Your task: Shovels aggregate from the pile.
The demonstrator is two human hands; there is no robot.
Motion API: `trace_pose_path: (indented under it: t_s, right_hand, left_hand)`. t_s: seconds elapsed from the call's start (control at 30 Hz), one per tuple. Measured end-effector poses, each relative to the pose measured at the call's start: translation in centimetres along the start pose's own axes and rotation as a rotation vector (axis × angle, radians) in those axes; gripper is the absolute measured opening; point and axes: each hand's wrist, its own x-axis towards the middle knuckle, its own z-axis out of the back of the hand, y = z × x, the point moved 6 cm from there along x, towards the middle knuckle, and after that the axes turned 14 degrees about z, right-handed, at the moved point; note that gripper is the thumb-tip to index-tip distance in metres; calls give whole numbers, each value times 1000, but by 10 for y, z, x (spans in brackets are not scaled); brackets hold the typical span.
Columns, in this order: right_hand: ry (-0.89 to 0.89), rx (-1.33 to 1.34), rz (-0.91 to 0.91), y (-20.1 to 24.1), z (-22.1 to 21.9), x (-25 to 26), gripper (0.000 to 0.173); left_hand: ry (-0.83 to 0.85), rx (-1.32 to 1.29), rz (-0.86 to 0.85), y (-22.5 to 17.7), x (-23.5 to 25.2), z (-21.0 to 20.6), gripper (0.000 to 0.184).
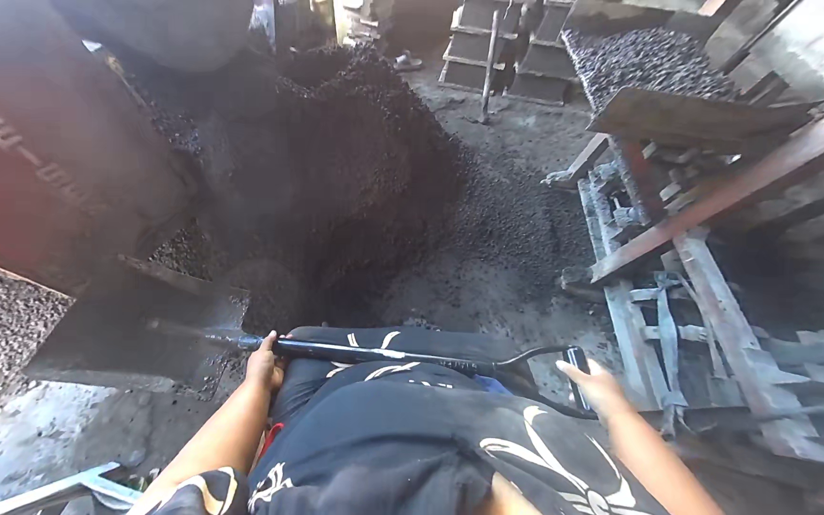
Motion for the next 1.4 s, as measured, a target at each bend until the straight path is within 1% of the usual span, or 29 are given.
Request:
trace_pose_path:
  t_s: [0.23,0.37,0.47,0.9,1.23,1.4]
  right_hand:
    - [5,21,-15,-4,-3,11,50]
    - [16,27,0,-8,-5,15,57]
    - [22,25,9,-7,-6,16,58]
    - [65,-9,5,0,-13,25,55]
    - [88,-35,4,13,-21,31,55]
    - [96,-39,37,20,-22,32,54]
  left_hand:
    - [-6,5,-18,-3,-4,-1,21]
    - [-8,2,-20,-4,-4,0,21]
    - [-7,22,-24,-3,-5,2,23]
    - [-33,8,-31,-3,-7,13,24]
    - [-47,-22,-60,-2,-10,26,21]
    - [-40,-10,-72,-4,-8,27,22]
